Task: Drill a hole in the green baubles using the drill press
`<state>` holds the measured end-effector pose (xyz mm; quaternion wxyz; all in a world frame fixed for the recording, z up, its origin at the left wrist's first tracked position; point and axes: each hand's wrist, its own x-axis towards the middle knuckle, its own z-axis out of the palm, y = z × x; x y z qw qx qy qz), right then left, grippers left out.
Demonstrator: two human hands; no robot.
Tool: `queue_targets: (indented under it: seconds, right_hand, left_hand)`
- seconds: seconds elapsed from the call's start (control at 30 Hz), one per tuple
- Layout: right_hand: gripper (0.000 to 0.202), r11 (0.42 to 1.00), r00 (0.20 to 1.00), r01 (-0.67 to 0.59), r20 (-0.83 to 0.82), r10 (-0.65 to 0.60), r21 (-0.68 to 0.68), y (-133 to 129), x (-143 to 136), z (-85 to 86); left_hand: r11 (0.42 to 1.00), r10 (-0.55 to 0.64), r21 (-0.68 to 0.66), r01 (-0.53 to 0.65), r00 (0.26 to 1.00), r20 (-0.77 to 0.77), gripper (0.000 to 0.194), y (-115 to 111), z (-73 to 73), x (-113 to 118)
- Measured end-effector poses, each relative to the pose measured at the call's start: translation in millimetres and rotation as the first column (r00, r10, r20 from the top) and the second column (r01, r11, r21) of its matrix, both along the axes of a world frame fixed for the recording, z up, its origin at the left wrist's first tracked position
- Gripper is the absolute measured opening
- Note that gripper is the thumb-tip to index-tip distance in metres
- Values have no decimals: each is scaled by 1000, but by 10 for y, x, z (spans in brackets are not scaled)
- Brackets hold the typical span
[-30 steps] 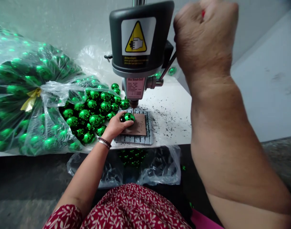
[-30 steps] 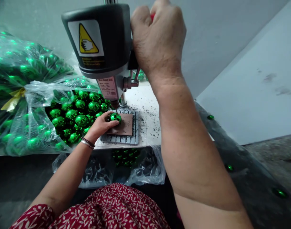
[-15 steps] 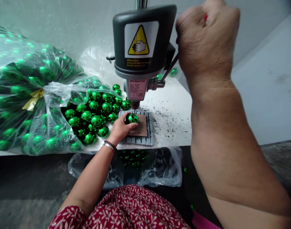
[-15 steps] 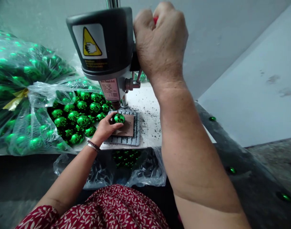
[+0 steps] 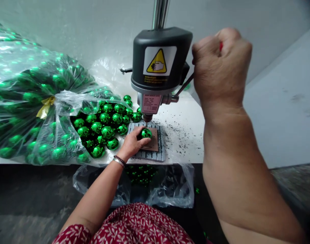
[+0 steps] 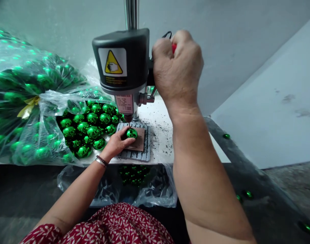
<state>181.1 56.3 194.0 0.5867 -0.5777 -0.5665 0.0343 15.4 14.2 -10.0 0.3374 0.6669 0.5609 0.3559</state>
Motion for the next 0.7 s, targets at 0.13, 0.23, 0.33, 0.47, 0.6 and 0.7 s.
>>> queue_targets:
  seconds: [0.13,0.23,0.33,0.47,0.6,0.7]
  right_hand:
    - [26,994,999,-31,21,29,102,-172,-1,-135]
    - [24,975,996,-37,85,18,221,-357,-10,-319]
    - [25,957,992,-23,124,-14,289,-510,-15,-513]
    - [21,958,993,30,103,-62,287,-587,-14,-670]
    - [22,954,992,62,83,-90,293,-576,-17,-686]
    - [29,959,990,72,100,-103,275,-576,-24,-663]
  left_hand:
    - [1000,29,-4,-29,999,-14,58,10,-13,19]
    - [999,37,3,-36,998,-55,54,8,-12,25]
    - [999,41,-2,-41,996,-77,52,5,-8,31]
    - [999,37,12,-36,996,-76,50,6,-9,33]
    - [1000,19,2,-18,998,-67,50,0,10,25]
    - [1000,8,-10,-9,996,-86,47,-12,35,20]
